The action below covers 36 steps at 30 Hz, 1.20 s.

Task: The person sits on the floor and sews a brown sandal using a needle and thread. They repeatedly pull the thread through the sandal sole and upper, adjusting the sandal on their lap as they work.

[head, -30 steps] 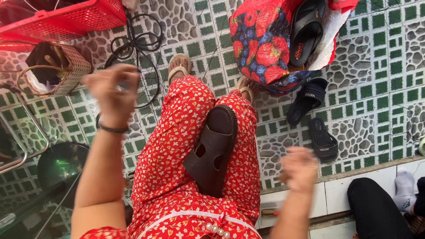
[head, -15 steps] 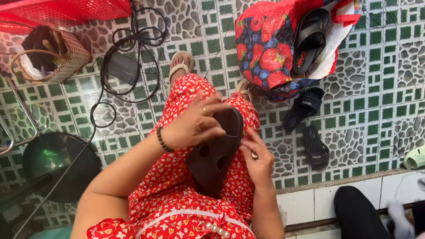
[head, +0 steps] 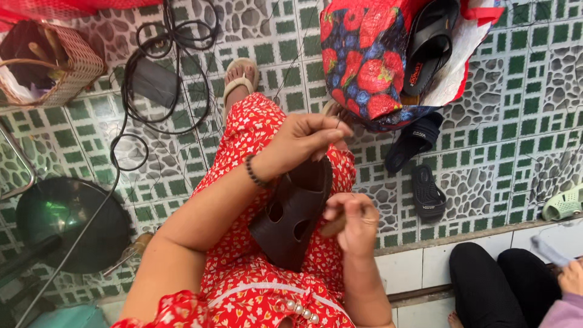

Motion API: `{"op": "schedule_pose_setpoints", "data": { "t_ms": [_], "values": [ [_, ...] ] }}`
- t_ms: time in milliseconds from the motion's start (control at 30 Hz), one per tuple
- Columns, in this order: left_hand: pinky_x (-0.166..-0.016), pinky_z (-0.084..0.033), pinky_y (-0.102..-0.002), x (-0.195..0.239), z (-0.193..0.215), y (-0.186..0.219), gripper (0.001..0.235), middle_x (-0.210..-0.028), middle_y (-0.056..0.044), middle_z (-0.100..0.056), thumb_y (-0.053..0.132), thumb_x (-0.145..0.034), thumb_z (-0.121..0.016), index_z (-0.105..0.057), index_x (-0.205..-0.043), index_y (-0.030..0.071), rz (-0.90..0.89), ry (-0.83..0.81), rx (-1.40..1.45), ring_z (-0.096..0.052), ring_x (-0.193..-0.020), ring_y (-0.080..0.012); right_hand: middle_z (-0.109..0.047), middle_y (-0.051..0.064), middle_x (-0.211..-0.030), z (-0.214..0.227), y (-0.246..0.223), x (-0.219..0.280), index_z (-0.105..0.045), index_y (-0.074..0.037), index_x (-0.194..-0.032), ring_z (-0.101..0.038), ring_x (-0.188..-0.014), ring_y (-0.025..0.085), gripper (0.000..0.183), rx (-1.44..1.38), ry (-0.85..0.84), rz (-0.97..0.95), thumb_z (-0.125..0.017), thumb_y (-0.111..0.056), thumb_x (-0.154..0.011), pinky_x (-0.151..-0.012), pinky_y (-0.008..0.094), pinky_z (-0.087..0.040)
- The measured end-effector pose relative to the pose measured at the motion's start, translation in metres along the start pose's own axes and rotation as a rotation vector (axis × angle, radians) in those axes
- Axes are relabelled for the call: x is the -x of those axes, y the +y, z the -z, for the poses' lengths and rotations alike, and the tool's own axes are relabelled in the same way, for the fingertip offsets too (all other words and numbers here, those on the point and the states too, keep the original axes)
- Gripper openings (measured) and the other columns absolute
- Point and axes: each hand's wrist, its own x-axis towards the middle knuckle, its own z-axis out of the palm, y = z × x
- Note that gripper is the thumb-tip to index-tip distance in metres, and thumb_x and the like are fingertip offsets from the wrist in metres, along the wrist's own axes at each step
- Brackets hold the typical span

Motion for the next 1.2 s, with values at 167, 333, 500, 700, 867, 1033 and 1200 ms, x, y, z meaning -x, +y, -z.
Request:
{"op": "schedule_pose_setpoints", "data": {
  "t_ms": [167, 333, 500, 700, 867, 1033, 1200],
  "values": [
    [-0.077, -0.066, -0.024, 0.014, 0.050, 0.098, 0.032, -0.092, -0.011, -0.077, 0.031, -0.101, -0.052, -0.070, -0.102, 0.004, 0.369, -0.283, -0.515, -0.076, -0.083, -0.0156, -0.056, 0.013, -0.088, 0.027, -0.081, 0.003, -0.044, -0.006, -0.106, -0.049, -0.068, 0.018, 0.019, 0.440, 0.139, 0.035, -0.026, -0.011, -0.105, -0.057, 0.026, -0.045],
    [-0.091, -0.056, -0.049, 0.020, 0.054, 0.105, 0.011, -0.119, -0.021, -0.069, 0.011, -0.094, -0.068, -0.075, -0.099, 0.005, 0.003, -0.189, -1.741, -0.063, -0.106, -0.0386, -0.063, 0.015, -0.116, -0.003, -0.079, 0.001, -0.060, -0.005, -0.123, -0.064, -0.099, 0.022, 0.024, 0.918, -0.292, 0.117, -0.047, -0.006, -0.102, -0.083, 0.029, -0.058],
    [-0.101, -0.043, -0.049, 0.013, 0.015, 0.068, 0.025, -0.127, -0.019, -0.063, 0.009, -0.092, -0.074, -0.071, -0.116, 0.010, -0.365, -0.675, -1.218, -0.063, -0.115, -0.0320, -0.074, 0.009, -0.104, -0.032, -0.090, -0.018, -0.067, -0.006, -0.128, -0.069, -0.085, 0.013, 0.031, 0.955, -0.473, -0.004, -0.058, -0.005, -0.099, -0.082, 0.025, -0.055],
    [-0.103, -0.037, -0.059, -0.010, 0.021, 0.011, 0.036, -0.113, -0.002, -0.073, 0.038, -0.088, -0.074, -0.074, -0.118, 0.018, -0.317, -0.952, -1.135, -0.068, -0.101, -0.0263, -0.078, 0.008, -0.114, -0.030, -0.098, -0.027, -0.073, -0.006, -0.121, -0.073, -0.097, 0.009, 0.029, 0.932, -0.430, -0.262, -0.064, -0.007, -0.093, -0.090, 0.021, -0.058],
    [-0.107, -0.036, -0.061, -0.011, 0.020, 0.005, 0.021, -0.097, 0.000, -0.070, 0.040, -0.089, -0.073, -0.077, -0.099, 0.022, -0.386, -0.939, -1.089, -0.066, -0.093, -0.0277, -0.079, 0.008, -0.116, -0.028, -0.106, -0.040, -0.074, -0.008, -0.120, -0.075, -0.100, 0.010, 0.031, 0.975, -0.506, -0.351, -0.066, -0.006, -0.090, -0.092, 0.020, -0.057],
    [-0.105, -0.041, -0.059, -0.008, 0.017, -0.011, 0.018, -0.084, -0.004, -0.066, 0.039, -0.087, -0.074, -0.075, -0.089, 0.021, -0.458, -0.880, -1.094, -0.066, -0.082, -0.0282, -0.082, 0.007, -0.104, -0.035, -0.106, -0.052, -0.078, -0.006, -0.115, -0.077, -0.094, 0.011, 0.028, 0.933, -0.360, -0.688, -0.066, -0.011, -0.090, -0.085, 0.022, -0.057],
    [-0.107, -0.041, -0.053, -0.006, 0.017, -0.021, 0.015, -0.083, -0.002, -0.066, 0.037, -0.085, -0.074, -0.075, -0.082, 0.022, -0.494, -0.823, -1.091, -0.066, -0.084, -0.0260, -0.079, 0.007, -0.075, -0.045, -0.096, -0.058, -0.072, -0.004, -0.098, -0.054, -0.052, 0.013, 0.011, 0.935, -0.335, -0.728, -0.068, -0.011, -0.091, -0.053, 0.026, -0.046]
  ]
}}
